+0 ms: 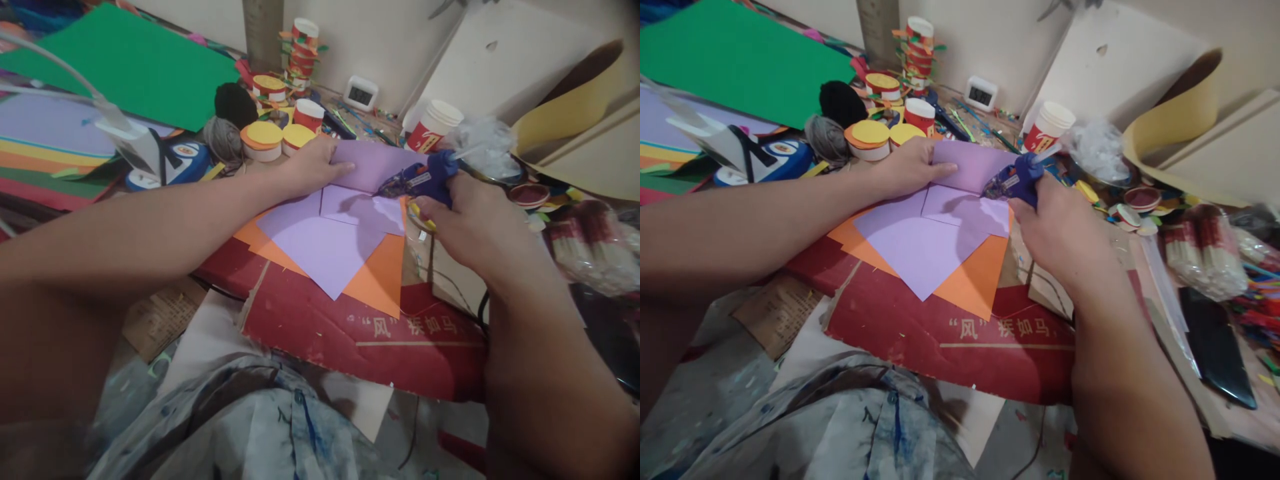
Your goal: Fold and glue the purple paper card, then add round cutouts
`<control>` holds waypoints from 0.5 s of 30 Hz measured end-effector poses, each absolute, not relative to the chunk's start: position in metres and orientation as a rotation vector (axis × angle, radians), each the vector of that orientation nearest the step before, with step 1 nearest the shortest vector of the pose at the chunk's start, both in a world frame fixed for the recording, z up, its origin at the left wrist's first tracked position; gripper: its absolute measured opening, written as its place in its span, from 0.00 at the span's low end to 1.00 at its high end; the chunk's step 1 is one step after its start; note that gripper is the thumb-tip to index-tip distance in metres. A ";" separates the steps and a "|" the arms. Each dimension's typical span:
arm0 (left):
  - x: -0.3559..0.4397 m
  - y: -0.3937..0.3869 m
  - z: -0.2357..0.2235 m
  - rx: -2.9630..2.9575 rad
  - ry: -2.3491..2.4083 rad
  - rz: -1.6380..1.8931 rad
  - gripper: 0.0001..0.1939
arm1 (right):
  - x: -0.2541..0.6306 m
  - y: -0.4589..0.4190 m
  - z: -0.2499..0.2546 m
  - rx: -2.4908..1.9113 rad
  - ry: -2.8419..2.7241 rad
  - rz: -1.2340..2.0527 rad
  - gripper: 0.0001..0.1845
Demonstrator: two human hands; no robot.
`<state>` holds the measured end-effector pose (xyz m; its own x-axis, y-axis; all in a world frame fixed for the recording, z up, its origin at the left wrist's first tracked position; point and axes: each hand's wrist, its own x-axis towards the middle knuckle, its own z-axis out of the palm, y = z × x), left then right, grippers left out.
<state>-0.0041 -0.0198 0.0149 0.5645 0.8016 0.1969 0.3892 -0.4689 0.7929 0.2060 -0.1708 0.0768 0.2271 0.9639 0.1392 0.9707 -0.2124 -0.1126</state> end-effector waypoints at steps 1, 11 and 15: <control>-0.004 -0.019 0.014 2.055 0.955 0.743 0.08 | 0.208 -0.171 0.080 -2.390 -1.851 -0.083 0.08; -0.003 -0.018 0.016 2.075 0.976 0.690 0.08 | 0.203 -0.174 0.090 -2.617 -1.849 -0.185 0.20; -0.004 -0.016 0.014 2.068 0.986 0.699 0.10 | 0.207 -0.175 0.085 -2.551 -1.855 -0.238 0.19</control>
